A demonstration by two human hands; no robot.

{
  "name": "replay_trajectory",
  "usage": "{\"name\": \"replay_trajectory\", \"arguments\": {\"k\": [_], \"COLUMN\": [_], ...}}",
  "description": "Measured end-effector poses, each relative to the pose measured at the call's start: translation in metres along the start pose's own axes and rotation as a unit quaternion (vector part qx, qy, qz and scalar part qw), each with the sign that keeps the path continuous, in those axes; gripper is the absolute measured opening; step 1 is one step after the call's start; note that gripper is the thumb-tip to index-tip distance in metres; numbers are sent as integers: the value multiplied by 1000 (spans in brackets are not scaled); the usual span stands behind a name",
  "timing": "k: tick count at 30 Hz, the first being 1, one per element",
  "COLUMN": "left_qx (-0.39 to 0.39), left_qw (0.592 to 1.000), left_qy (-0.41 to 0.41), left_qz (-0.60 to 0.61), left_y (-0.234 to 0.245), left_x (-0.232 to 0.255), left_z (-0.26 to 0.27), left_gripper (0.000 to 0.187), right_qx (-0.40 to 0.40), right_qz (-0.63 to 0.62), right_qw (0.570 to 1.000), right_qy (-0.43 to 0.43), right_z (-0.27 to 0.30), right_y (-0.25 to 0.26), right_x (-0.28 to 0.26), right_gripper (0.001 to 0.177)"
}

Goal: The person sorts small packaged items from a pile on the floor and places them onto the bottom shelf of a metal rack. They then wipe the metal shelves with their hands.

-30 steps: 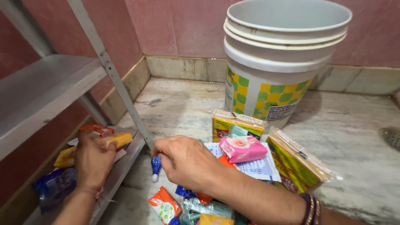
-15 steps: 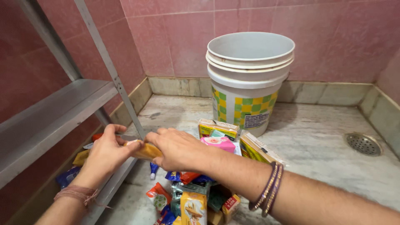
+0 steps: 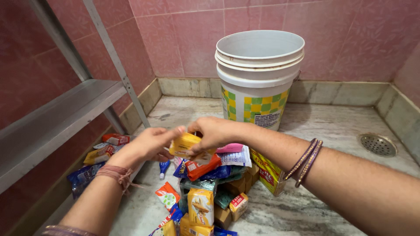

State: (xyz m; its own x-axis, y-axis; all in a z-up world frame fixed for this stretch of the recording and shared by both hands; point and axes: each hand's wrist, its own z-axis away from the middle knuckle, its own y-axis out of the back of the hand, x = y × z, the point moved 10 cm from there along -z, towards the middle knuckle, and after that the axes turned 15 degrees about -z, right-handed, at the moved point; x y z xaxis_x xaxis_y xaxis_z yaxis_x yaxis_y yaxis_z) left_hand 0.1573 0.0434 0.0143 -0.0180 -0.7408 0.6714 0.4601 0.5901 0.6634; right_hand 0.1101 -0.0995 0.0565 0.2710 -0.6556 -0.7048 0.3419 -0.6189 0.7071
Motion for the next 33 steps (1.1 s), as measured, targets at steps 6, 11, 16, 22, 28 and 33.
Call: {"name": "replay_trajectory", "arguments": {"k": [6,11,16,22,28,33], "left_qx": [-86,-45,-60,-28,25,3], "left_qw": [969,949,929,909,859,836], "left_qy": [-89,-175,-211,-272,-310,-319], "left_qz": [-216,-259,-299,-316,-407,-447], "left_y": [-44,-73,-106,-146,-177,-204], "left_x": [9,29,38,66,91,100], "left_z": [16,21,20,35,49,45], "left_gripper": [49,43,36,24,20,20], "right_qx": [-110,-158,-236,-247,-252,-220], "right_qz": [23,66,13,132,188,273], "right_qw": [992,982,957,937,925,924], "right_qy": [-59,-78,-171,-210,-215,-154], "right_z": [10,15,37,59,76,82], "right_y": [-34,-56,-70,-67,-62,-63], "right_x": [29,44,73,91,115,140], "right_gripper": [55,65,67,66,52,43]}}
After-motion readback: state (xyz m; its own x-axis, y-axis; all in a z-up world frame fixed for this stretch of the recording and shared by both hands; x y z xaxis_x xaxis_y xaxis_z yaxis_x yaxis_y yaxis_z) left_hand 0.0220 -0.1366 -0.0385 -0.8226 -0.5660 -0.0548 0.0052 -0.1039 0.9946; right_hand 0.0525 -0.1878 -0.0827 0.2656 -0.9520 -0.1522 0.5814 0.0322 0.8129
